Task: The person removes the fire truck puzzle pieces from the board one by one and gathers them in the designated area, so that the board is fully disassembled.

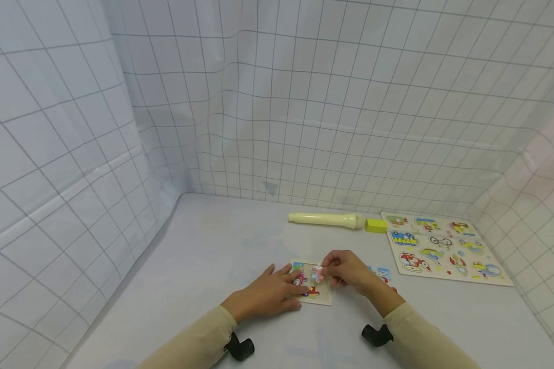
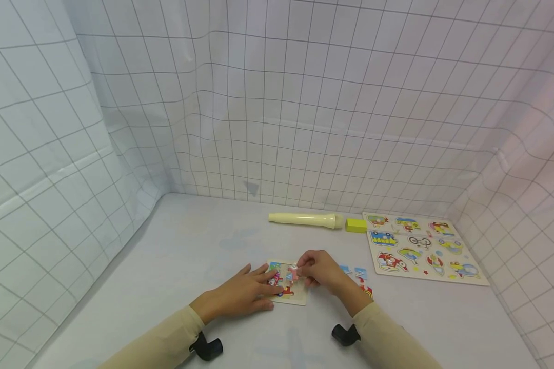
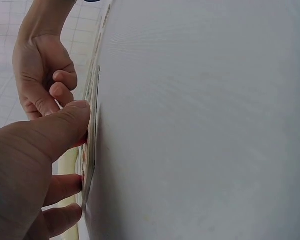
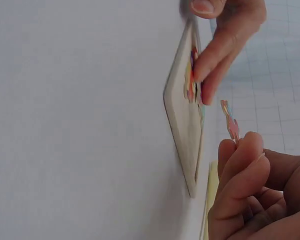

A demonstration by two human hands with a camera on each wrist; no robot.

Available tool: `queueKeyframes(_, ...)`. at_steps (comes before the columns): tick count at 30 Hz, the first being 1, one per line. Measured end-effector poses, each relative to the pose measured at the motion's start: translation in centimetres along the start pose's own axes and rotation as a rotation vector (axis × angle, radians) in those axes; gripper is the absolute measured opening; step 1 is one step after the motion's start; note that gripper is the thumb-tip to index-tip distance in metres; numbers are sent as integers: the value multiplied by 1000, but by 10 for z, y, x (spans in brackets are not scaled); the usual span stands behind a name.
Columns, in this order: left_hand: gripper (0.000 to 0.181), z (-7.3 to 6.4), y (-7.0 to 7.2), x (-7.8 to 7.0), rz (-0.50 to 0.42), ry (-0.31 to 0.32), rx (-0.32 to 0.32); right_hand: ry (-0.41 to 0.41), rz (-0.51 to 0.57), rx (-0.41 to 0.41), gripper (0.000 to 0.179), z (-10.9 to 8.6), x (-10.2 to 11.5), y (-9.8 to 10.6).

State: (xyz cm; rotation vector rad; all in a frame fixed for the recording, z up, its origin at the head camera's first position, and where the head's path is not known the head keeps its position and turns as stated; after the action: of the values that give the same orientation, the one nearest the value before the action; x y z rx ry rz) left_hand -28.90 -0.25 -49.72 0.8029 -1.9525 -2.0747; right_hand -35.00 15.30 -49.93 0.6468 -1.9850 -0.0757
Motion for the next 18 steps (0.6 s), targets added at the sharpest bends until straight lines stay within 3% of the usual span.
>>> queueKeyframes(13,45,-1,4,-3,24,-4,-16,-60,44,-93,23,-39,-38,89)
queueKeyframes(18,45,-1,2,-3,26,-4,-10,-93,0,-109,22,-44,-58,105)
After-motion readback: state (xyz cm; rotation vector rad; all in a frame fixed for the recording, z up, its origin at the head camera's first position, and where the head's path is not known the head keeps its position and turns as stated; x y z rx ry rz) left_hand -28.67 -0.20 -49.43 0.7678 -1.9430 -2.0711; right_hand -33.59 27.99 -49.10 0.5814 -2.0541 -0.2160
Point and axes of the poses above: each hand's wrist, its own z-axis towards the middle knuckle, its own y-axis out of the back of the hand, x = y × z, the point moved 10 cm from there along z, towards the middle knuckle, and after that the axes turned 14 degrees about -y, right-handed, at the moved point
